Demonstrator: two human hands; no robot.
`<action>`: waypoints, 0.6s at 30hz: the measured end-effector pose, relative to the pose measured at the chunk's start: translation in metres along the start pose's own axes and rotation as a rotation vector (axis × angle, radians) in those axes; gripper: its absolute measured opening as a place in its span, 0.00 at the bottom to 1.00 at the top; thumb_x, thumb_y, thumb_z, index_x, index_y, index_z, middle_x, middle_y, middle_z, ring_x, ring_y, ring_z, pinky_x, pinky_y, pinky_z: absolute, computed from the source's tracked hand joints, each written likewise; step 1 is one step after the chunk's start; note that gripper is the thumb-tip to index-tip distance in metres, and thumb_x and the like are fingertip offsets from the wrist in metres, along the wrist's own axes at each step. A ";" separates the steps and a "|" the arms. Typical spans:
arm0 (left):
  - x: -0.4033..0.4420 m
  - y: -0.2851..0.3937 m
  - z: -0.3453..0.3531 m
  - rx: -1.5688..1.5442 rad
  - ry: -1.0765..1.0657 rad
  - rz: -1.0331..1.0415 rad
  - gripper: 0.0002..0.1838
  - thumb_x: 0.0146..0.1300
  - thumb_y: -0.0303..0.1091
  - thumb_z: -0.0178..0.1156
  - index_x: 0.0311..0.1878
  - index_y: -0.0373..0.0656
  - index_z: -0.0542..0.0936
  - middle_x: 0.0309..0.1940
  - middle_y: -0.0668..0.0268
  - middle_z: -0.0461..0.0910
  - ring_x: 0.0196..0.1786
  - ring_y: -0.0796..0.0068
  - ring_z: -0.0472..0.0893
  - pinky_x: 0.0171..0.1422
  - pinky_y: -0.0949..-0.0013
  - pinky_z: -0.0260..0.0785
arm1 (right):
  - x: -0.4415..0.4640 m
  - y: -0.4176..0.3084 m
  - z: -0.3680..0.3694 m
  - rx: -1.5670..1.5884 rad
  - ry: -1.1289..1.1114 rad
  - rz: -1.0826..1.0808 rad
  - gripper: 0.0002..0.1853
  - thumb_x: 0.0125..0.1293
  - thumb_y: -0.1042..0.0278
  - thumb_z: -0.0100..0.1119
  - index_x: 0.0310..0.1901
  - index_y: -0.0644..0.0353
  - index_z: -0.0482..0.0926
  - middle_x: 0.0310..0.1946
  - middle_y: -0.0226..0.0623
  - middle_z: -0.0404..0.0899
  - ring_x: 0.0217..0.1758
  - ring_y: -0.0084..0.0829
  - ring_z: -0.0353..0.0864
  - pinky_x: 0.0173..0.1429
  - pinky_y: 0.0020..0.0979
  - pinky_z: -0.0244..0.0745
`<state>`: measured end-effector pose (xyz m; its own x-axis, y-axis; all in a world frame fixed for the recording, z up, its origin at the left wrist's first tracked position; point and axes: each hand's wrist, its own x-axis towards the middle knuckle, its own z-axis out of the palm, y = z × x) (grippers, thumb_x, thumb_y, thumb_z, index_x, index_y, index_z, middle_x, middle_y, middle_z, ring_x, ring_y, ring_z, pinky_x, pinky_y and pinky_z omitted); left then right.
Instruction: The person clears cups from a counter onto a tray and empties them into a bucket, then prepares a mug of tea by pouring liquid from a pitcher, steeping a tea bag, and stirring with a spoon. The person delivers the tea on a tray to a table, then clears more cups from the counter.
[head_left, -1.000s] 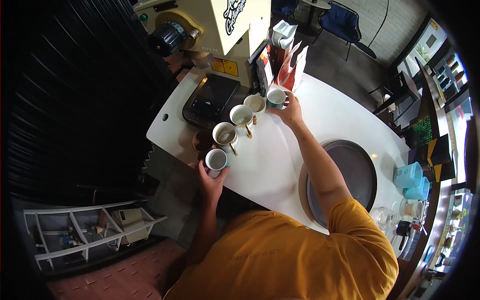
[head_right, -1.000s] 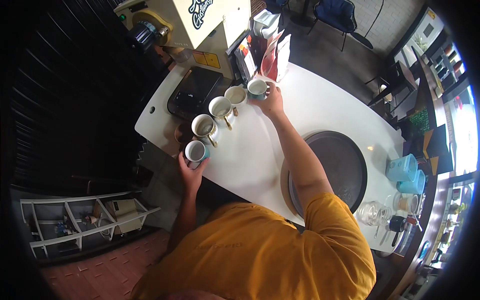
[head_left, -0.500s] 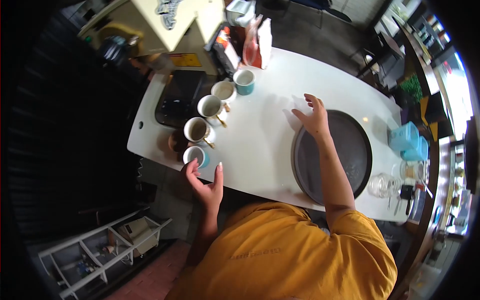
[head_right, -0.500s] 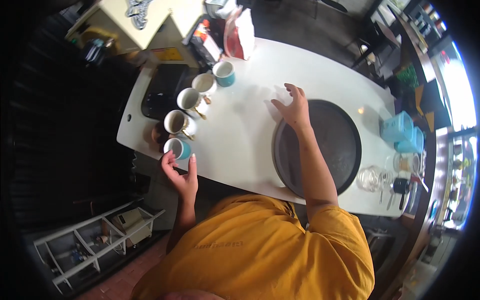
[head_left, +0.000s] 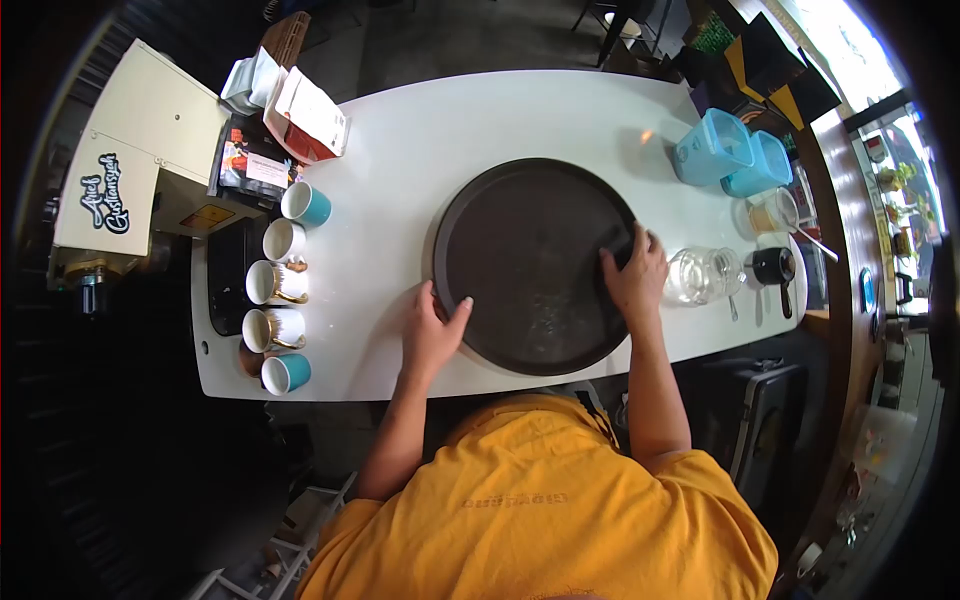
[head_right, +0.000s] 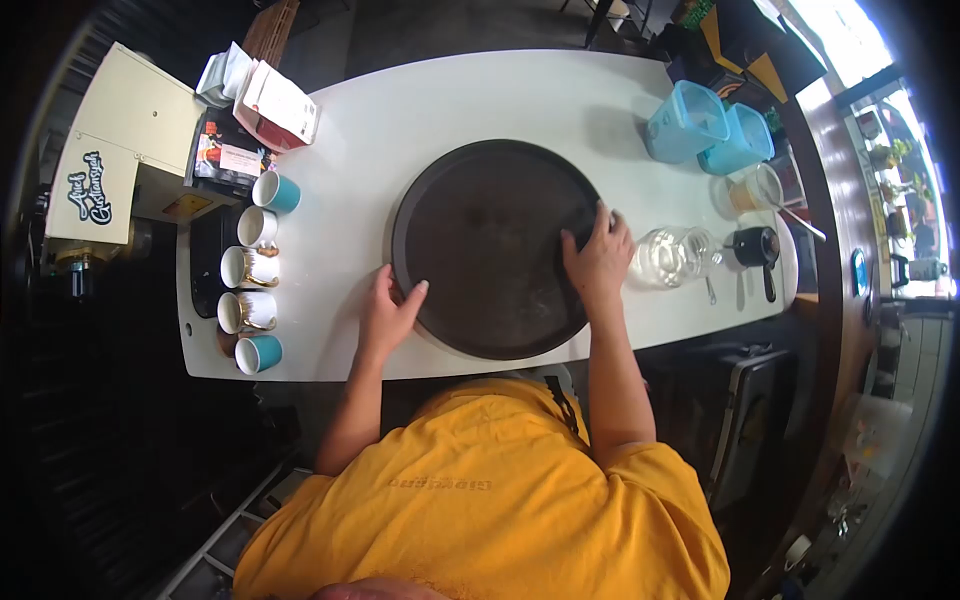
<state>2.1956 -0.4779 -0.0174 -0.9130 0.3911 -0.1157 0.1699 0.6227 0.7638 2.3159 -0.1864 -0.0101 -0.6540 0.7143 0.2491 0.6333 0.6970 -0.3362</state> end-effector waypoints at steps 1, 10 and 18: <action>0.005 0.005 0.005 -0.037 0.003 -0.094 0.35 0.58 0.50 0.65 0.58 0.30 0.69 0.44 0.49 0.78 0.48 0.52 0.78 0.53 0.55 0.70 | -0.001 0.003 -0.001 0.017 0.001 -0.016 0.37 0.56 0.55 0.66 0.65 0.59 0.64 0.56 0.58 0.68 0.61 0.56 0.65 0.67 0.49 0.57; -0.037 0.045 0.013 -0.522 0.344 -0.234 0.26 0.63 0.43 0.63 0.58 0.34 0.74 0.45 0.65 0.75 0.45 0.76 0.74 0.51 0.72 0.67 | -0.001 0.023 -0.023 0.522 -0.120 -0.126 0.34 0.59 0.66 0.64 0.65 0.64 0.62 0.58 0.55 0.67 0.61 0.55 0.64 0.67 0.47 0.58; -0.169 0.085 -0.021 -0.839 0.795 -0.225 0.34 0.65 0.37 0.60 0.70 0.36 0.59 0.65 0.59 0.65 0.67 0.71 0.64 0.70 0.69 0.55 | -0.035 -0.006 -0.056 1.196 -0.396 -0.188 0.30 0.62 0.72 0.62 0.62 0.65 0.57 0.56 0.50 0.68 0.59 0.37 0.71 0.60 0.37 0.69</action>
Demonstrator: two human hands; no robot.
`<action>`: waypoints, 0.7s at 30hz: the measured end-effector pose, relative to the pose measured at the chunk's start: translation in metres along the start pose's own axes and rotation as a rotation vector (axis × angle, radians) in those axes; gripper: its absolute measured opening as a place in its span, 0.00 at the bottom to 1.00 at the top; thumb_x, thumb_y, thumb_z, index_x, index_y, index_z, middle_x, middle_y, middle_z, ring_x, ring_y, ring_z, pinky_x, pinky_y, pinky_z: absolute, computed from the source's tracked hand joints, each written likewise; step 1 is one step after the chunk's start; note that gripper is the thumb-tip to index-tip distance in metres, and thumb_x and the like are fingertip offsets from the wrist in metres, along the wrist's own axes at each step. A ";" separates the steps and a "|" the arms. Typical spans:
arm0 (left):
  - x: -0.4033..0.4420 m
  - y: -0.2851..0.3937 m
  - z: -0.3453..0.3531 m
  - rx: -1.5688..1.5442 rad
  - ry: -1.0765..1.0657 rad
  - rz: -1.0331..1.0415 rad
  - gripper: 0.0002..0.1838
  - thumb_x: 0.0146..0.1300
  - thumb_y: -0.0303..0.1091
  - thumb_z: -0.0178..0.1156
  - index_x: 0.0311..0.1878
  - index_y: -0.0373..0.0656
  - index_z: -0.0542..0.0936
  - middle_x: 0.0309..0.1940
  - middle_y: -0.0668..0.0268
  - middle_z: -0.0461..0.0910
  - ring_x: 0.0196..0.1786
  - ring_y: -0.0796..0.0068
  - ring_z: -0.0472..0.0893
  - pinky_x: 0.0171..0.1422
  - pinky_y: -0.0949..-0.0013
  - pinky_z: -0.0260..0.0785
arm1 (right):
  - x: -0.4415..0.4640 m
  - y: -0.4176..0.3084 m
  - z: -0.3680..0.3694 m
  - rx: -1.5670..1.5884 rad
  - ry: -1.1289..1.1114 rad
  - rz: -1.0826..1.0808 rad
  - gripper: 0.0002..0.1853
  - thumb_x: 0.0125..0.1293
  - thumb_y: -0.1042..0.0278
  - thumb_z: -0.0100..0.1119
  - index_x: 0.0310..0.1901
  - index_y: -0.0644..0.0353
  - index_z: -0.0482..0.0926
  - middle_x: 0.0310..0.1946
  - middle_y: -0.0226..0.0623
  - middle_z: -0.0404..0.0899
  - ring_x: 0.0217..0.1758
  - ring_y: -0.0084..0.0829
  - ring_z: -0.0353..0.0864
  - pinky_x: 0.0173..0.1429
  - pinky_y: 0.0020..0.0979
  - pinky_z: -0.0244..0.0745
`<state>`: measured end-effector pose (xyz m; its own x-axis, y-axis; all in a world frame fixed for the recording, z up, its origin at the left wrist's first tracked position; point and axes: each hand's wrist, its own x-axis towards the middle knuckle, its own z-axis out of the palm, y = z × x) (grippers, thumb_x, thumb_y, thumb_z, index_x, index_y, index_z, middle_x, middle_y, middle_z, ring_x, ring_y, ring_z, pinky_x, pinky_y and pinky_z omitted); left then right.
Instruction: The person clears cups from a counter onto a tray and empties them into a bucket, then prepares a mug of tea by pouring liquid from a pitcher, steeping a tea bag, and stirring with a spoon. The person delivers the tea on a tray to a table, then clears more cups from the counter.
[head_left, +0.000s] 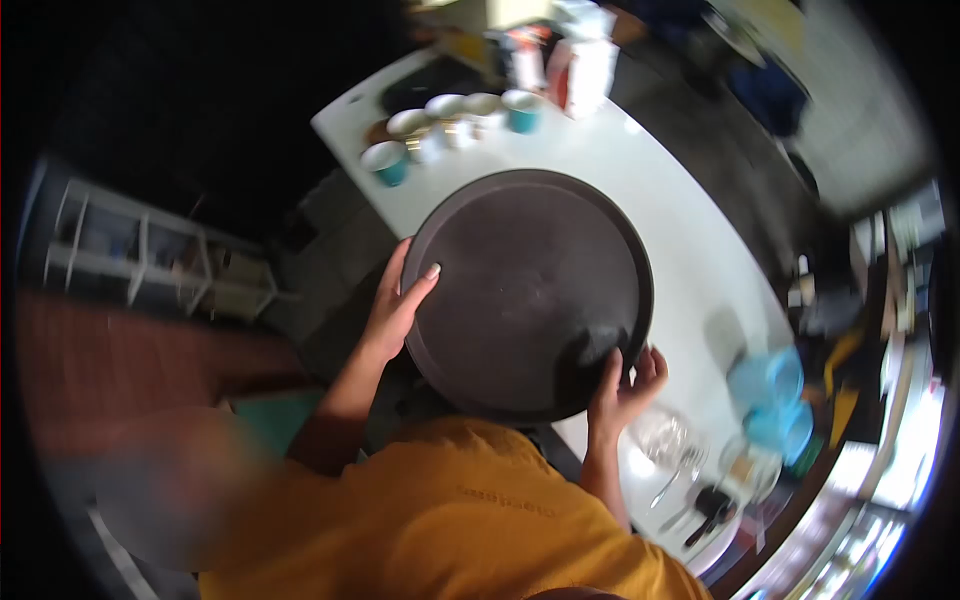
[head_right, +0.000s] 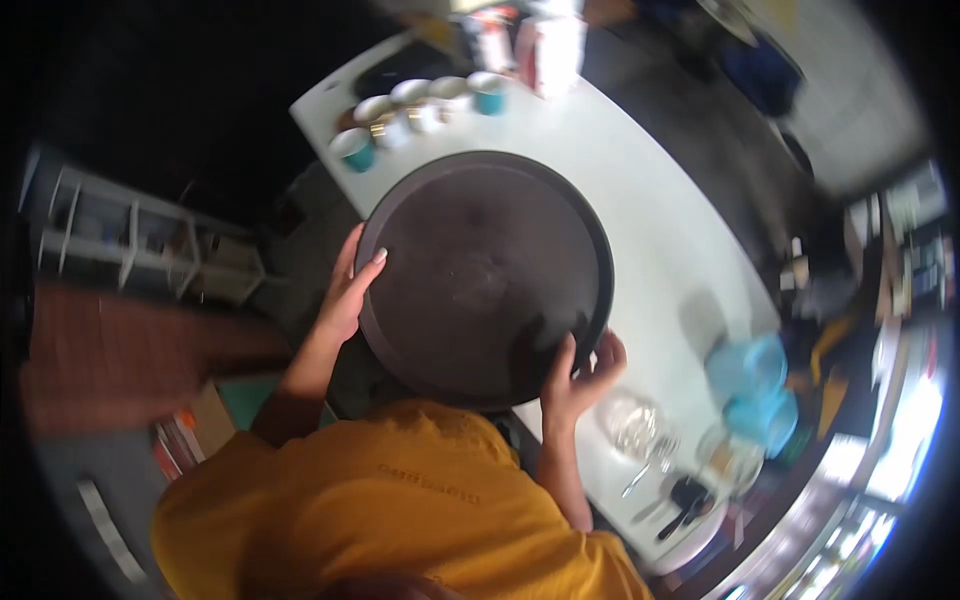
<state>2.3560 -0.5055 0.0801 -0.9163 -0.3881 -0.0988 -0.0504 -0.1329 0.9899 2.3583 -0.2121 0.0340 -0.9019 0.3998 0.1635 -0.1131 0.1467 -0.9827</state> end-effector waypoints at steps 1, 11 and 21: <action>-0.013 0.002 -0.016 0.000 0.060 0.011 0.34 0.65 0.37 0.60 0.70 0.36 0.59 0.65 0.60 0.66 0.68 0.71 0.64 0.71 0.69 0.55 | -0.003 0.000 0.004 0.068 -0.037 -0.029 0.30 0.63 0.72 0.61 0.61 0.65 0.56 0.56 0.50 0.68 0.58 0.35 0.72 0.59 0.35 0.71; -0.181 0.015 -0.186 -0.086 0.729 0.242 0.32 0.64 0.31 0.62 0.67 0.31 0.61 0.57 0.60 0.72 0.59 0.73 0.71 0.64 0.70 0.63 | -0.106 -0.049 0.137 0.527 -0.523 0.066 0.27 0.67 0.69 0.54 0.63 0.64 0.56 0.58 0.49 0.67 0.62 0.39 0.65 0.64 0.42 0.62; -0.367 -0.033 -0.360 -0.407 1.300 0.272 0.26 0.64 0.33 0.61 0.61 0.39 0.64 0.53 0.61 0.72 0.54 0.74 0.72 0.59 0.70 0.68 | -0.338 -0.085 0.297 0.165 -1.321 0.221 0.17 0.75 0.61 0.48 0.57 0.64 0.71 0.48 0.35 0.77 0.50 0.24 0.74 0.55 0.25 0.68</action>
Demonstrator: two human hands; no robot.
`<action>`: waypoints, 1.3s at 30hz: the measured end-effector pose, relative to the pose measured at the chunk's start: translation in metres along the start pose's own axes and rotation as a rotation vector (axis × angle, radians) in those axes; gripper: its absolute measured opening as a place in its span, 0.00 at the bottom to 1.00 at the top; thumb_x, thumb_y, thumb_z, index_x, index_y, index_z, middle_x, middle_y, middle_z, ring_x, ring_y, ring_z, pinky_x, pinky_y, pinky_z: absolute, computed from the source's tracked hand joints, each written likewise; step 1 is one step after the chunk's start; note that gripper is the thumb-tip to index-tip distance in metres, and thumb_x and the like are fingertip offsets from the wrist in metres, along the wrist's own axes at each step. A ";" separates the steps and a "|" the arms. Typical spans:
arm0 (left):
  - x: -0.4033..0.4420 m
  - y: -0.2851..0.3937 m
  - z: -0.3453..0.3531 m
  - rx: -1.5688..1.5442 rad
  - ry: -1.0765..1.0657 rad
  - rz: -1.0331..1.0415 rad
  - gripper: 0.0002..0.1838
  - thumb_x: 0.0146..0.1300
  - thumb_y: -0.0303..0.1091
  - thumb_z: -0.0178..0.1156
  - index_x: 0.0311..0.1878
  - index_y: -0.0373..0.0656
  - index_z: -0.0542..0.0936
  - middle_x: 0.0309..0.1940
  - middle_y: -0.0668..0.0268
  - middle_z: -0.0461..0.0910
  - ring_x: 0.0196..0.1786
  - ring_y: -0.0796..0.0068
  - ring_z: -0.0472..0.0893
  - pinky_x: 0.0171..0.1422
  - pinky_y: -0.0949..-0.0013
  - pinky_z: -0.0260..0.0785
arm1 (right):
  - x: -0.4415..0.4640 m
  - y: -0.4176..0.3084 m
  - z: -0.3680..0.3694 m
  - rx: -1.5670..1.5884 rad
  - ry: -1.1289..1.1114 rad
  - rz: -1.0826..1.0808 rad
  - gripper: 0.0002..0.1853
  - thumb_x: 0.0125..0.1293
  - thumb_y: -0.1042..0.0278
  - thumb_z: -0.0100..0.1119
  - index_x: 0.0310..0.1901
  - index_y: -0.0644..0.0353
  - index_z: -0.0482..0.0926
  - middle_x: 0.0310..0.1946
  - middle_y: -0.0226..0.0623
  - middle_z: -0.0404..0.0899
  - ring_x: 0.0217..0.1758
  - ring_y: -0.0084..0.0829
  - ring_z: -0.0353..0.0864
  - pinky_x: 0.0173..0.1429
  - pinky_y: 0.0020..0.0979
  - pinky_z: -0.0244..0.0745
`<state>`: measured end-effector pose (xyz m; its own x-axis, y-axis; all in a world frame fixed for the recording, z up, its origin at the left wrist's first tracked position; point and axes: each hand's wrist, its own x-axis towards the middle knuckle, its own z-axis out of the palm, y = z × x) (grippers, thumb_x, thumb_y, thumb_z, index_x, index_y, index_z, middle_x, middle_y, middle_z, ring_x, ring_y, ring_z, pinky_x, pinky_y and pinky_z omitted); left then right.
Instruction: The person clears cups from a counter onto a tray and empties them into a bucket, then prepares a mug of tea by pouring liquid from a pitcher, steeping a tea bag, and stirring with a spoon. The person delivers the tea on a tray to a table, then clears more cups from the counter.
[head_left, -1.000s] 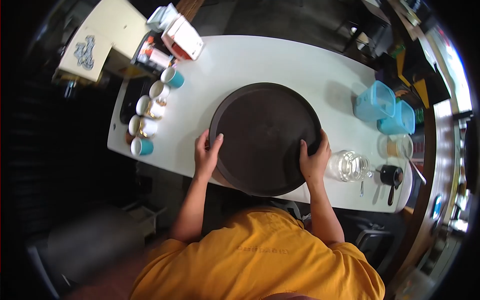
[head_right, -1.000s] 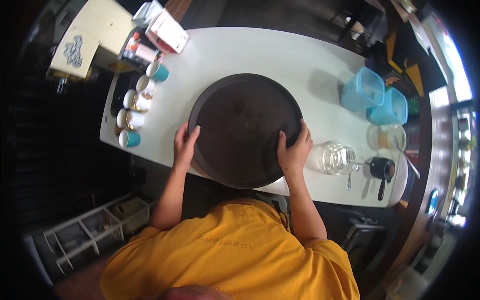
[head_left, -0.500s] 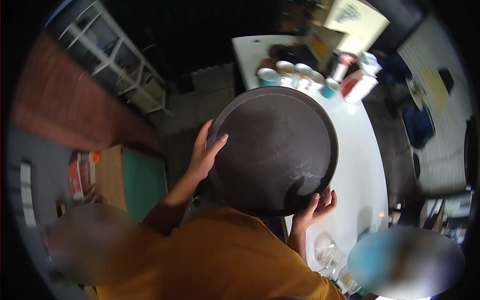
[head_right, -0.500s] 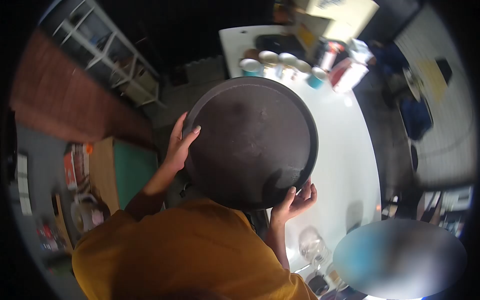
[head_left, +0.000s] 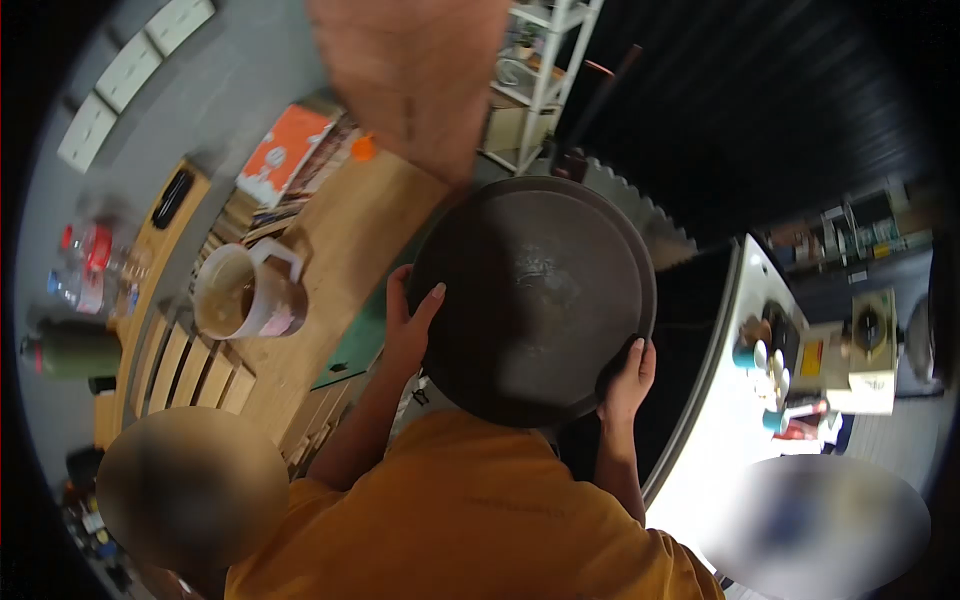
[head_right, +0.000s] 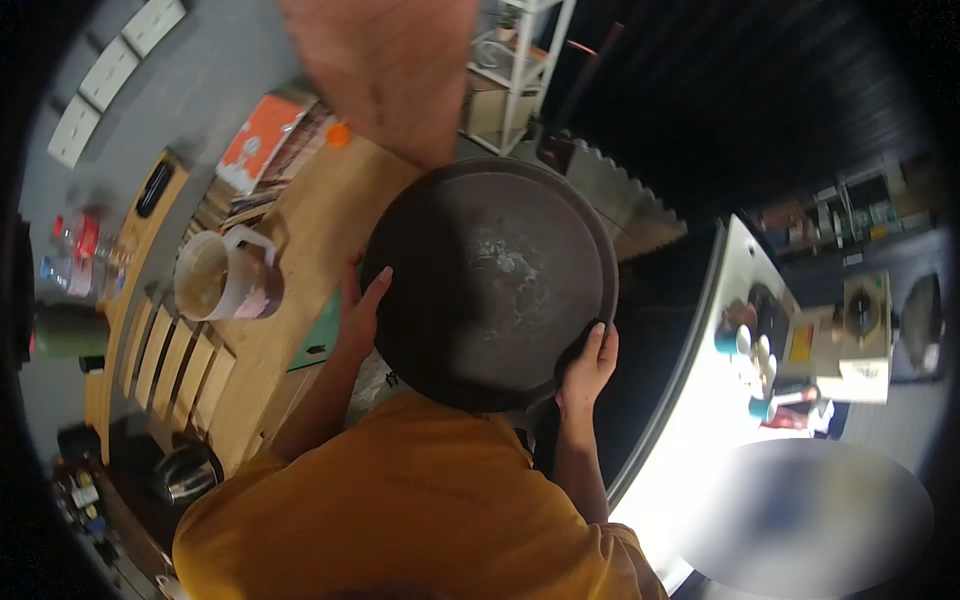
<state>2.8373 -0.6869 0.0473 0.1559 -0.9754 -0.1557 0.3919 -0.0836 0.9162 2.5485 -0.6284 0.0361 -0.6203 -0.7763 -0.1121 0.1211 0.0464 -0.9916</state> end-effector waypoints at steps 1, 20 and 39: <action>0.006 0.005 -0.019 0.005 0.070 -0.018 0.25 0.64 0.34 0.61 0.61 0.39 0.63 0.54 0.60 0.72 0.55 0.73 0.73 0.59 0.69 0.68 | 0.008 0.009 0.026 -0.011 -0.041 0.006 0.17 0.75 0.61 0.48 0.57 0.64 0.71 0.48 0.35 0.77 0.50 0.24 0.74 0.55 0.25 0.68; 0.095 -0.080 -0.158 0.238 0.714 -0.315 0.19 0.54 0.30 0.56 0.50 0.33 0.78 0.40 0.65 0.79 0.43 0.76 0.74 0.52 0.72 0.65 | 0.202 0.162 0.355 -0.681 -1.007 -0.474 0.20 0.71 0.66 0.47 0.60 0.68 0.71 0.55 0.51 0.73 0.58 0.49 0.72 0.63 0.40 0.65; 0.134 -0.114 -0.175 0.008 1.068 -0.201 0.18 0.54 0.32 0.56 0.49 0.36 0.77 0.42 0.66 0.79 0.47 0.72 0.75 0.55 0.71 0.63 | 0.218 0.220 0.463 -0.797 -1.296 -0.711 0.22 0.57 0.68 0.61 0.55 0.61 0.77 0.49 0.47 0.79 0.54 0.51 0.74 0.61 0.45 0.67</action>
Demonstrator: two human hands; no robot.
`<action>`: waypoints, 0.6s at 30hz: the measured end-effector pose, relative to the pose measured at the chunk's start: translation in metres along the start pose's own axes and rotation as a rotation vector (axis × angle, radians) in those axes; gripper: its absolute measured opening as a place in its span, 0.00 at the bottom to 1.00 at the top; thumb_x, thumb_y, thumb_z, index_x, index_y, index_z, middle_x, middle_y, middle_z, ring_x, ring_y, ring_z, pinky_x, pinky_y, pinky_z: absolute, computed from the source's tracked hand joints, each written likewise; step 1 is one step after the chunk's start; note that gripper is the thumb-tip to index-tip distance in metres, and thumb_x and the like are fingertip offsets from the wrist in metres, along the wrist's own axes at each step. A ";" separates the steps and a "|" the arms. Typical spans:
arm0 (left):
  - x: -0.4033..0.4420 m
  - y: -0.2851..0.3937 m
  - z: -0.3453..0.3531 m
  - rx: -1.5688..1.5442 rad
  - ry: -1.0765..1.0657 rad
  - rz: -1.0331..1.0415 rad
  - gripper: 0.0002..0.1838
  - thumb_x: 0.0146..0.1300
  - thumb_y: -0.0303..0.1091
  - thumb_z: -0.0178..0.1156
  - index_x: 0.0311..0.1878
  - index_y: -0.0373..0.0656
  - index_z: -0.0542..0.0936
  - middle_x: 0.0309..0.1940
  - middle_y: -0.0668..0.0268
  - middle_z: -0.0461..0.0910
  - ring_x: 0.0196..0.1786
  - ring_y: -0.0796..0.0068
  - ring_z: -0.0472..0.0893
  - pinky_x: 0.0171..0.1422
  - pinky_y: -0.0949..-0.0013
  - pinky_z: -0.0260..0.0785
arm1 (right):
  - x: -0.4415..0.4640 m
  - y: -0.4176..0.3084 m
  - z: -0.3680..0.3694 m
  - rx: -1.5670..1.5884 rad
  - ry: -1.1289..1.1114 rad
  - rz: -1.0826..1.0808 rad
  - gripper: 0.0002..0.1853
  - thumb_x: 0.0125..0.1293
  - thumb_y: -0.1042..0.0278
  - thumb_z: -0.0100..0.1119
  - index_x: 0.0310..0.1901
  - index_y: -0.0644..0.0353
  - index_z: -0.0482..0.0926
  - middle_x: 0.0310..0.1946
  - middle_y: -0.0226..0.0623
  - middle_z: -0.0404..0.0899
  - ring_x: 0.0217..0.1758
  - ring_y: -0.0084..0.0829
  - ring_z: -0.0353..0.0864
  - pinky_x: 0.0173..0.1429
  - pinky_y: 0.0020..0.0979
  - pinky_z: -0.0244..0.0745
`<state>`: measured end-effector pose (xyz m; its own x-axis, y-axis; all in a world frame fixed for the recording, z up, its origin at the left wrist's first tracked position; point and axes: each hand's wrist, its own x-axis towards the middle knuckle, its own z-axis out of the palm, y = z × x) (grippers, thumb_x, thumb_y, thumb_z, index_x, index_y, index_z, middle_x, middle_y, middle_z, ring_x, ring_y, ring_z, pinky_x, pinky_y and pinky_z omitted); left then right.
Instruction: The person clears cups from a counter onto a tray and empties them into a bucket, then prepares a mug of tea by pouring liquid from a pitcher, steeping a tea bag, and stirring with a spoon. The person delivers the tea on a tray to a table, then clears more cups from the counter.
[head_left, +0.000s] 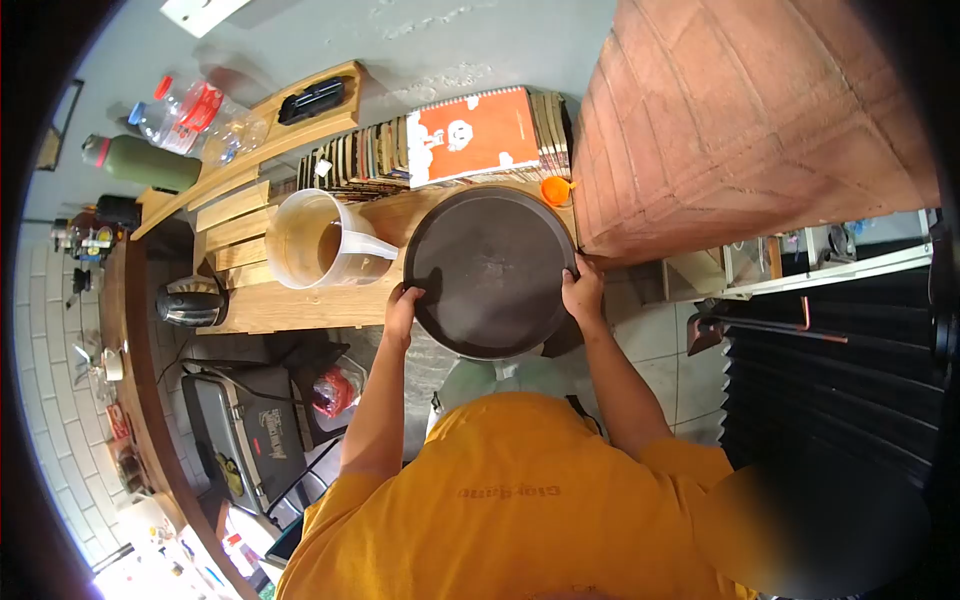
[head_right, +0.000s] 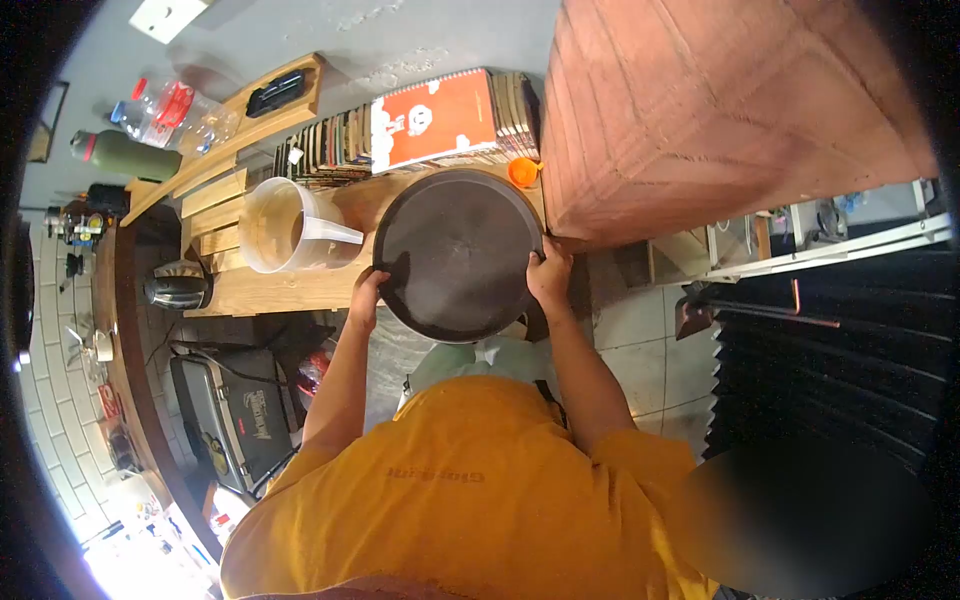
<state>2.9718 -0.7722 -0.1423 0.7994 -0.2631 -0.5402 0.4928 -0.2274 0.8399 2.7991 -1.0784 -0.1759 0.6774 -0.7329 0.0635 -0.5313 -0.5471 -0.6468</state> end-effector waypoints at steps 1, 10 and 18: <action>0.001 0.005 -0.002 -0.003 -0.029 0.003 0.21 0.53 0.32 0.56 0.52 0.35 0.76 0.44 0.64 0.79 0.49 0.71 0.74 0.57 0.71 0.63 | 0.003 -0.003 0.000 0.016 -0.020 0.054 0.23 0.56 0.66 0.62 0.55 0.60 0.77 0.49 0.47 0.79 0.55 0.51 0.74 0.61 0.45 0.67; 0.006 0.032 0.001 0.073 -0.050 -0.035 0.22 0.52 0.34 0.57 0.50 0.33 0.76 0.43 0.61 0.80 0.47 0.70 0.75 0.56 0.70 0.63 | 0.021 -0.037 -0.019 0.027 -0.235 0.229 0.30 0.55 0.55 0.62 0.59 0.59 0.73 0.57 0.51 0.74 0.60 0.51 0.73 0.65 0.42 0.66; -0.026 0.045 -0.010 0.075 -0.033 -0.018 0.26 0.57 0.40 0.59 0.57 0.37 0.73 0.48 0.66 0.78 0.52 0.72 0.74 0.57 0.66 0.63 | 0.000 -0.058 -0.027 -0.053 -0.069 0.091 0.32 0.57 0.55 0.64 0.62 0.61 0.70 0.59 0.52 0.73 0.60 0.53 0.72 0.65 0.41 0.66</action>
<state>2.9765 -0.7664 -0.0894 0.7782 -0.2886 -0.5578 0.4790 -0.3017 0.8244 2.8159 -1.0573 -0.1183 0.6574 -0.7521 -0.0470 -0.6171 -0.5014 -0.6065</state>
